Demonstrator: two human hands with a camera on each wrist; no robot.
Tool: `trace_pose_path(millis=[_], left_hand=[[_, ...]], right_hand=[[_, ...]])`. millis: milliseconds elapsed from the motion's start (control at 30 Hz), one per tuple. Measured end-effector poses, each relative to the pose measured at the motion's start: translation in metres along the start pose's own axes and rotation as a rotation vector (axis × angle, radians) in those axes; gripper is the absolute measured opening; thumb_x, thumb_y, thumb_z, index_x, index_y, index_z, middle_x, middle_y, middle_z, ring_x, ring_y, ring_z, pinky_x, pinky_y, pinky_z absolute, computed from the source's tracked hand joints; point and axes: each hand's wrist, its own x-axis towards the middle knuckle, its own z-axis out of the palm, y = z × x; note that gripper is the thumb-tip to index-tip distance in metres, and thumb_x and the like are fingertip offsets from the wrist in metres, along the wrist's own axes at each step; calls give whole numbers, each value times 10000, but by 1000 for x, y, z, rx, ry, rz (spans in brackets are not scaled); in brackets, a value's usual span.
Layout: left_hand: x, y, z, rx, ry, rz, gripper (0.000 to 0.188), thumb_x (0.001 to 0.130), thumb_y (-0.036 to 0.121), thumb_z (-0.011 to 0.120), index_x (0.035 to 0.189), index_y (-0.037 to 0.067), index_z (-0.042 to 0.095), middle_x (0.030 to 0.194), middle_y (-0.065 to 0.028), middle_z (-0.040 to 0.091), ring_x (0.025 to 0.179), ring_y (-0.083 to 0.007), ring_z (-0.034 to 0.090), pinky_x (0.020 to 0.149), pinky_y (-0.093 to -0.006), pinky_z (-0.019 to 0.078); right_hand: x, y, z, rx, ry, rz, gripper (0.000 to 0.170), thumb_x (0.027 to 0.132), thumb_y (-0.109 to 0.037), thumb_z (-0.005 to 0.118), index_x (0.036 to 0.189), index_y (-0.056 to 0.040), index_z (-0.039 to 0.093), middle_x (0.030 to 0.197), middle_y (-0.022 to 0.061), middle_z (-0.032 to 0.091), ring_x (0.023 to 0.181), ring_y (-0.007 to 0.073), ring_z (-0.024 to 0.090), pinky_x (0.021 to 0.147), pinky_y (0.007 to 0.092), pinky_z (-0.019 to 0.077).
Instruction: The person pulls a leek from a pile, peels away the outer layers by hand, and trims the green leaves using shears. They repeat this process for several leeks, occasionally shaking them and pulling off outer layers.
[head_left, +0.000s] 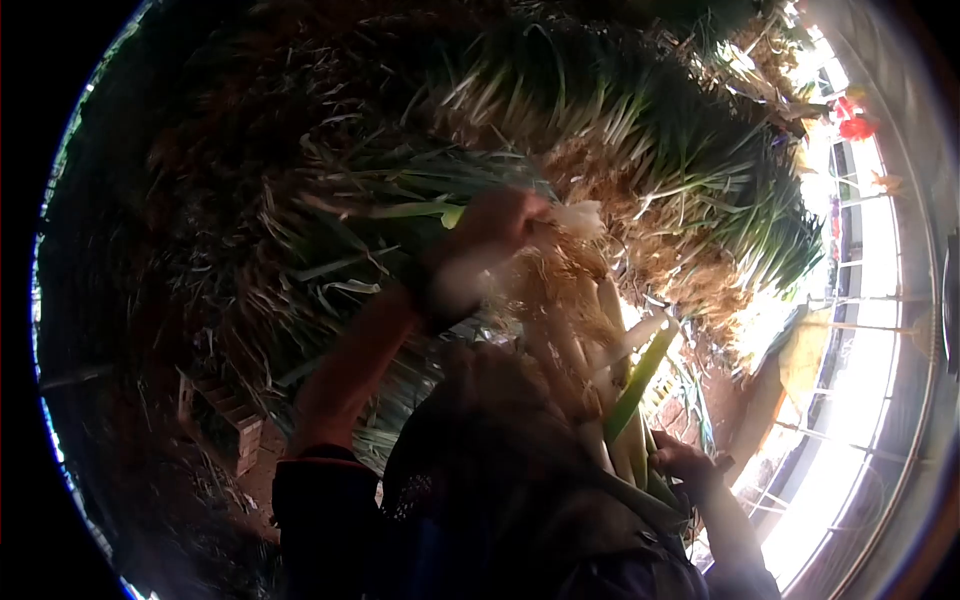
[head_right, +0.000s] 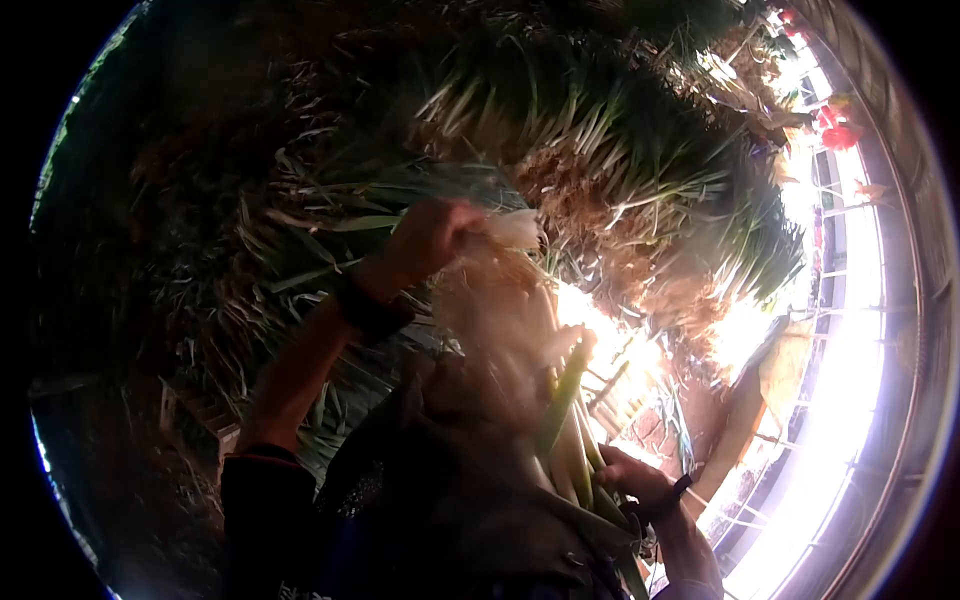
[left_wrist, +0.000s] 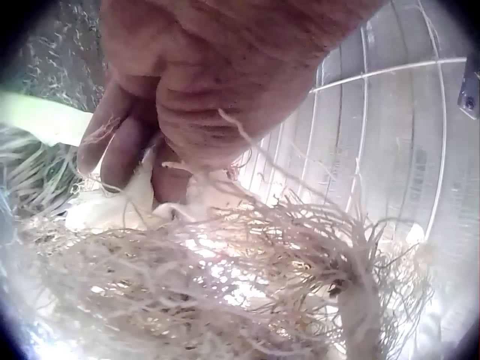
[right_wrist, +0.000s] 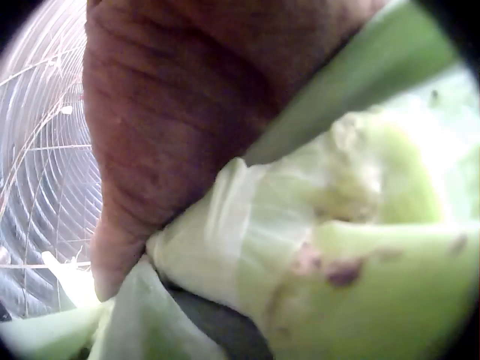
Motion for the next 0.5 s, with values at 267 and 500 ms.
trace_pose_path(millis=[267, 500], left_hand=[[-18, -51, -41, 332, 460, -58, 74, 856, 66, 635, 918, 58, 676, 898, -176, 699, 786, -376, 685, 669, -448, 537], [-14, 61, -128, -466, 98, -84, 392, 923, 289, 637, 1192, 3, 636, 990, -159, 691, 862, -205, 682, 716, -367, 552]], right_hand=[[-1, -45, 30, 199, 25, 50, 902, 865, -519, 705, 1493, 41, 380, 1466, 182, 497, 1333, 250, 484, 1142, 351, 356], [5, -16, 6, 268, -4, 34, 882, 896, -416, 701, 1551, -2, 281, 1530, 161, 427, 1386, 252, 438, 1170, 373, 331]])
